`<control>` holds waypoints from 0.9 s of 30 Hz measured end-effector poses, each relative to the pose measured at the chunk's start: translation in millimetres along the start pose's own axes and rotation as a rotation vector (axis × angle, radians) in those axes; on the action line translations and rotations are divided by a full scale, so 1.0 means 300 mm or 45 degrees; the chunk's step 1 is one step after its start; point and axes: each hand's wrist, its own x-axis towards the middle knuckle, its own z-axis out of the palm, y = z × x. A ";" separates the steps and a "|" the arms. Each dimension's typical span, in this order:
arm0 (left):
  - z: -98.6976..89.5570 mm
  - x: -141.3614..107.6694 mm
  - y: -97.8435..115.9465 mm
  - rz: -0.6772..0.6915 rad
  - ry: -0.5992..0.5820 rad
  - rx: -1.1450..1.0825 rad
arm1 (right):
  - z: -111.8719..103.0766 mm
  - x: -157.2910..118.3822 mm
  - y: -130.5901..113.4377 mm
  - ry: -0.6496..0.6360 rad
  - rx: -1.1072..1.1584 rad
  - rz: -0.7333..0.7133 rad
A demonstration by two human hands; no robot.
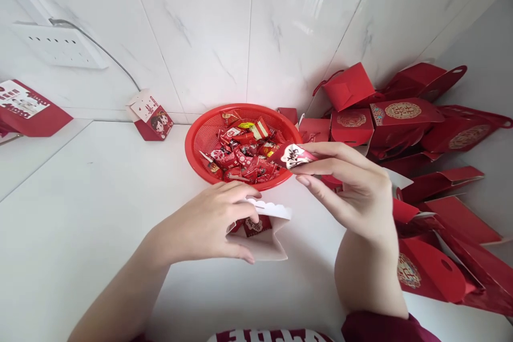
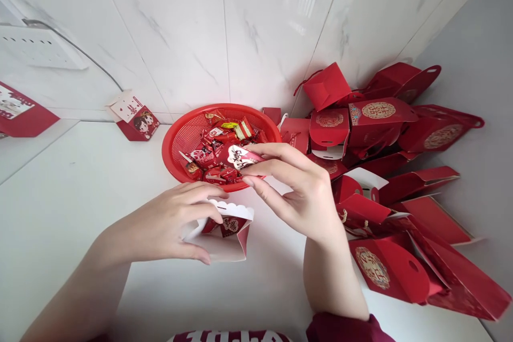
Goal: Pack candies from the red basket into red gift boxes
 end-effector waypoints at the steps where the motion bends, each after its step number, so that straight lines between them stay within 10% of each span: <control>1: 0.001 -0.004 0.007 -0.005 -0.011 -0.006 | -0.007 -0.001 -0.002 0.004 -0.020 0.003; 11: 0.006 -0.013 0.019 -0.044 -0.039 -0.061 | -0.040 -0.003 -0.025 0.019 0.008 -0.027; 16: 0.008 -0.012 0.021 -0.084 -0.057 -0.080 | 0.035 -0.006 0.090 0.094 0.105 0.293; 24: 0.003 -0.010 0.024 -0.087 -0.067 -0.140 | 0.198 0.062 0.313 -0.055 0.417 0.371; 27: 0.002 -0.013 0.026 -0.075 -0.063 -0.171 | 0.240 0.128 0.365 -0.436 0.091 0.467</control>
